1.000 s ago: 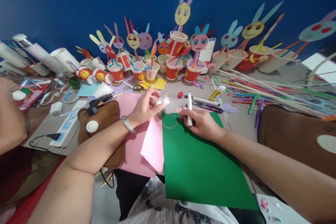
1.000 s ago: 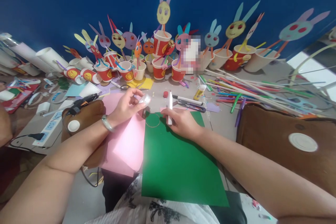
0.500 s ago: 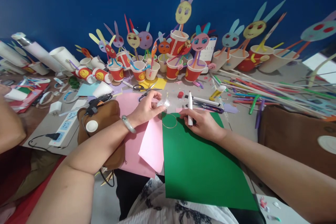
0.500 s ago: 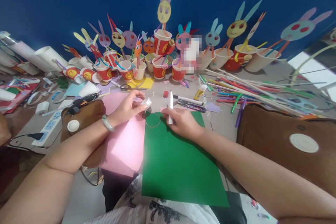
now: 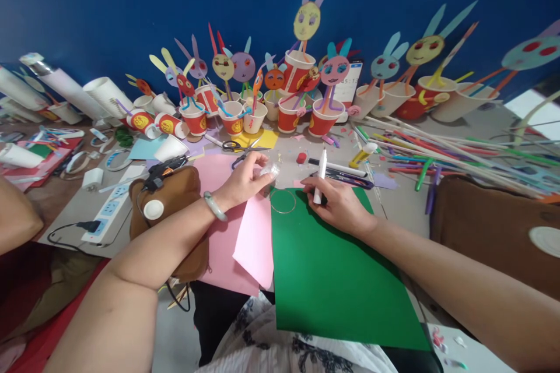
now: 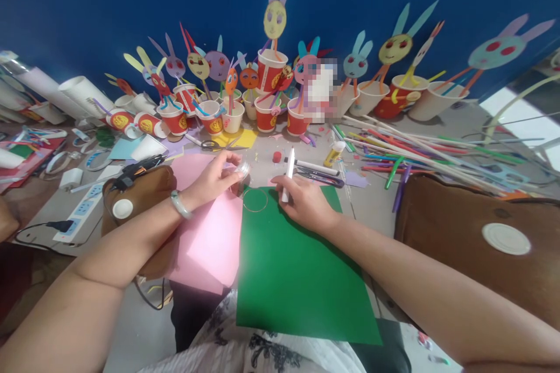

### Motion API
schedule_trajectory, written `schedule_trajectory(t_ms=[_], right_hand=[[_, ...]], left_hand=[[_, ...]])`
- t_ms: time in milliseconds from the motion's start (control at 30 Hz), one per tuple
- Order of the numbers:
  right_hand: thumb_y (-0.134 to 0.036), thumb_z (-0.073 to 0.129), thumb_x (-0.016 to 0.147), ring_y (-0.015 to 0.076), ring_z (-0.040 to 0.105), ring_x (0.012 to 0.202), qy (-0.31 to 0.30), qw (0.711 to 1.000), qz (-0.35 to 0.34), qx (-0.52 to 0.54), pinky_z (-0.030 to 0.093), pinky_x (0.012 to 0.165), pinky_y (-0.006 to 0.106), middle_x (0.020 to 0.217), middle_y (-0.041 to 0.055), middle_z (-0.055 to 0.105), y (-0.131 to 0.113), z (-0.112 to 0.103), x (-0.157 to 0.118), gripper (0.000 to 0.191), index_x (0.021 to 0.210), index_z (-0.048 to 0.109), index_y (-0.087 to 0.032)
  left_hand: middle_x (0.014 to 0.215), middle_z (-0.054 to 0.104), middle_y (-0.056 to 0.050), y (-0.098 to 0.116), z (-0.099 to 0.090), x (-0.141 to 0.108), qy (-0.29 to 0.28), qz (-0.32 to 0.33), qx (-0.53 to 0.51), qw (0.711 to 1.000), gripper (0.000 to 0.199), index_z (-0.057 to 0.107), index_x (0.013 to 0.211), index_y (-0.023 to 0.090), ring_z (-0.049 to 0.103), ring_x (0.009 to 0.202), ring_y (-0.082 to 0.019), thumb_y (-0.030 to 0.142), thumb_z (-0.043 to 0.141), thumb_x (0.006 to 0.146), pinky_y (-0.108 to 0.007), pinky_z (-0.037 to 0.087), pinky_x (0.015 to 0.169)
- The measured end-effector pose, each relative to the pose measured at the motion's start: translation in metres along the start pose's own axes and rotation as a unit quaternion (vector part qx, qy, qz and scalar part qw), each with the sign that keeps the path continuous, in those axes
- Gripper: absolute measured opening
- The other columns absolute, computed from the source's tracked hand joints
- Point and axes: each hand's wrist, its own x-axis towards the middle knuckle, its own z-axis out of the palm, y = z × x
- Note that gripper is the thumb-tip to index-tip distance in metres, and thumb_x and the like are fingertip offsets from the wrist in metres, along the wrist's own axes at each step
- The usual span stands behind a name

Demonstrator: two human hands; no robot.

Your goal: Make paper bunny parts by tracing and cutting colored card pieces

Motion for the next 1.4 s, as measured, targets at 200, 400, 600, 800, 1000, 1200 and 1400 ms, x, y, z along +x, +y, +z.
schedule_trajectory(t_ms=[200, 400, 600, 800, 1000, 1200, 1400], right_hand=[[-0.009, 0.056, 0.078, 0.021, 0.068, 0.077, -0.007, 1.0, 0.011, -0.02, 0.051, 0.069, 0.031, 0.094, 0.0046, 0.074, -0.001, -0.001, 0.001, 0.043, 0.12, 0.056, -0.021], [-0.01, 0.056, 0.078, 0.0216, 0.068, 0.077, -0.011, 0.999, 0.017, -0.026, 0.051, 0.069, 0.032, 0.094, 0.0052, 0.074, 0.0, 0.0, 0.001, 0.044, 0.12, 0.056, -0.022], [-0.009, 0.056, 0.079, 0.0214, 0.068, 0.078, -0.012, 1.0, 0.014, -0.026, 0.05, 0.067, 0.031, 0.095, 0.0055, 0.074, 0.0, 0.0, 0.0, 0.042, 0.12, 0.055, -0.022], [-0.01, 0.056, 0.08, 0.0208, 0.068, 0.077, -0.006, 1.0, 0.007, -0.027, 0.05, 0.066, 0.03, 0.094, 0.0048, 0.074, 0.001, 0.001, 0.001, 0.04, 0.118, 0.055, -0.022], [-0.01, 0.056, 0.08, 0.021, 0.068, 0.077, -0.014, 1.0, 0.009, -0.025, 0.05, 0.067, 0.03, 0.094, 0.0052, 0.074, 0.0, 0.0, 0.001, 0.041, 0.119, 0.055, -0.023], [-0.012, 0.055, 0.081, 0.022, 0.068, 0.077, -0.01, 1.0, 0.011, -0.026, 0.052, 0.07, 0.033, 0.094, 0.0056, 0.074, 0.0, 0.0, 0.001, 0.041, 0.121, 0.054, -0.022], [-0.014, 0.056, 0.083, 0.0206, 0.068, 0.074, -0.01, 0.999, 0.014, -0.031, 0.051, 0.068, 0.031, 0.095, 0.005, 0.073, -0.001, 0.0, 0.001, 0.039, 0.121, 0.051, -0.022]], left_hand=[[0.112, 0.059, -0.006, 0.009, -0.001, -0.002, 0.011, 0.001, -0.037, 0.999, 0.034, 0.049, 0.108, 0.019, 0.061, 0.07, -0.008, 0.032, 0.068, 0.084, -0.022, 0.051, 0.061], [0.109, 0.062, -0.006, 0.015, -0.001, -0.005, 0.0, 0.03, -0.058, 0.998, 0.041, 0.048, 0.111, 0.02, 0.059, 0.062, -0.007, 0.03, 0.073, 0.08, -0.021, 0.047, 0.054], [0.093, 0.063, -0.003, 0.018, -0.001, -0.006, -0.005, 0.041, -0.1, 0.994, 0.04, 0.05, 0.111, 0.021, 0.057, 0.059, -0.008, 0.03, 0.072, 0.08, -0.023, 0.043, 0.052], [0.118, 0.058, -0.009, 0.016, -0.002, -0.005, -0.018, 0.019, -0.094, 0.995, 0.04, 0.048, 0.111, 0.02, 0.054, 0.055, -0.003, 0.029, 0.071, 0.08, -0.021, 0.045, 0.05], [0.114, 0.059, -0.008, 0.016, -0.002, -0.004, -0.023, 0.025, -0.014, 0.999, 0.037, 0.051, 0.108, 0.019, 0.053, 0.06, -0.004, 0.024, 0.071, 0.078, -0.02, 0.047, 0.052], [0.112, 0.059, -0.007, 0.011, -0.001, -0.004, -0.057, 0.081, 0.023, 0.995, 0.04, 0.049, 0.112, 0.02, 0.055, 0.062, -0.006, 0.022, 0.069, 0.077, -0.022, 0.048, 0.055], [0.108, 0.059, -0.007, 0.009, 0.0, -0.006, -0.085, 0.135, 0.086, 0.983, 0.041, 0.05, 0.115, 0.02, 0.062, 0.084, -0.016, 0.022, 0.068, 0.078, -0.026, 0.052, 0.067]])
